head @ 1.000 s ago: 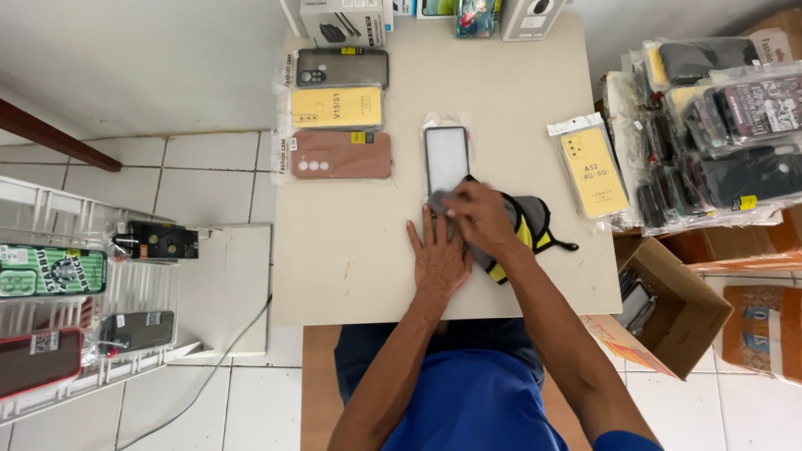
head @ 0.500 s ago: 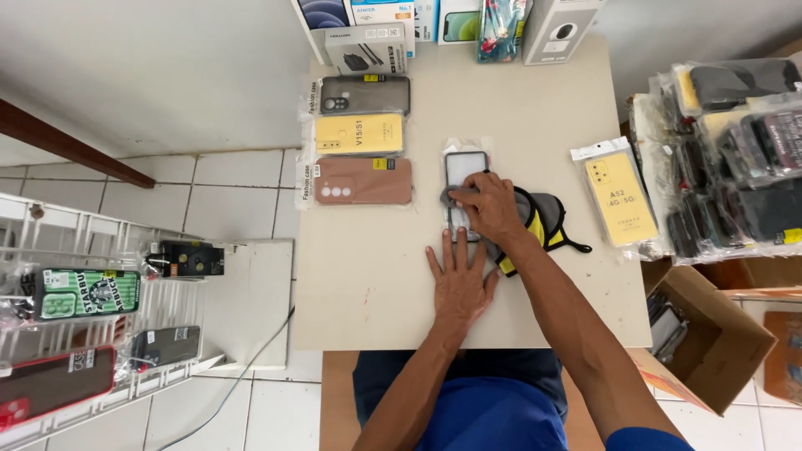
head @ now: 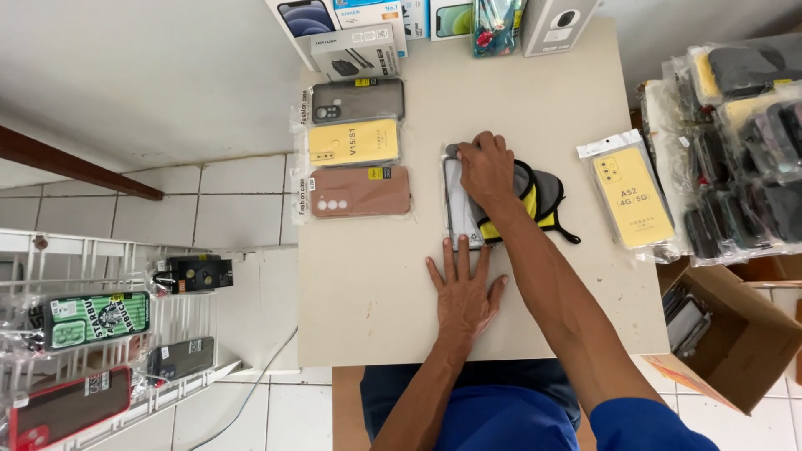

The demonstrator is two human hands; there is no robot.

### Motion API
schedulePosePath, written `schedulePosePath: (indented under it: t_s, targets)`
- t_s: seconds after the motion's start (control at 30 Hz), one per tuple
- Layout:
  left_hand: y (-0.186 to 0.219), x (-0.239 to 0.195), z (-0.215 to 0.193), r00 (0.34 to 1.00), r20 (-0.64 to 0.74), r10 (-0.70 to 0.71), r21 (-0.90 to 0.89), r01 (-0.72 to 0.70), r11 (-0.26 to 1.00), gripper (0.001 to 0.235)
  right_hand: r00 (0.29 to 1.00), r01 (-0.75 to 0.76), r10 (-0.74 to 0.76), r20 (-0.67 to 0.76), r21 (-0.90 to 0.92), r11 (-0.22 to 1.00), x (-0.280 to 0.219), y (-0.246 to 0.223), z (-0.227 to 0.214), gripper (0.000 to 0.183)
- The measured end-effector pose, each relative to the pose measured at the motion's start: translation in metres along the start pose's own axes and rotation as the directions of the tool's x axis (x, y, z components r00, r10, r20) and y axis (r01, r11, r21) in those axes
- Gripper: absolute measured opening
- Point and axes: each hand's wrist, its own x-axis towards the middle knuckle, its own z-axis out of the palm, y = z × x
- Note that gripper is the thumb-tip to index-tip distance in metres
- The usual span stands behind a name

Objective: Sorting and inspecting phone screen protectors and cases by removing them from their packaging sleeves.

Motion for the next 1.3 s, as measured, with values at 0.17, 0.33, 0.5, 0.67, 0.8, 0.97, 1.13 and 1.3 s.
schedulePosePath:
  t_s: [0.17,0.33,0.5,0.67,0.8,0.97,1.13,1.3]
  targets:
    - [0.002,0.002,-0.002,1.0,0.008,-0.005,0.021,0.005,1.0,0.066,0.996,-0.086,0.087,0.001,0.169,0.982,0.017,0.05,0.041,0.016]
    - [0.003,0.001,-0.002,1.0,-0.002,-0.01,0.001,0.01,1.0,0.067,0.936,-0.102,0.265,-0.233,0.541,0.835,0.001,0.059,-0.004,0.017]
    - [0.005,-0.002,-0.005,1.0,-0.007,-0.021,0.012,0.021,1.0,0.066,0.902,-0.114,0.326,-0.283,0.571,0.813,-0.052,0.06,-0.042,0.018]
    - [0.001,-0.003,0.009,0.998,-0.068,-0.017,0.02,0.019,1.0,0.071,0.915,-0.146,0.328,-0.237,0.563,0.814,-0.11,0.039,-0.081,0.017]
    - [-0.002,-0.002,0.024,0.966,-0.259,0.027,0.023,-0.022,0.999,0.052,0.912,-0.219,0.375,-0.167,0.574,0.789,-0.155,0.025,-0.105,0.017]
    - [-0.025,0.035,0.053,0.896,-0.436,0.088,0.093,-0.053,0.994,0.02,0.895,-0.257,0.425,-0.138,0.618,0.743,-0.183,0.002,-0.13,0.019]
    - [-0.052,0.065,0.075,0.8,-0.538,0.264,0.139,-0.224,0.965,0.003,0.891,-0.216,0.405,-0.202,0.596,0.774,-0.184,0.002,-0.125,0.018]
    - [-0.049,0.064,0.064,0.706,-0.619,0.344,0.201,-0.281,0.938,0.012,0.889,-0.207,0.397,-0.23,0.572,0.794,-0.182,0.0,-0.12,0.016]
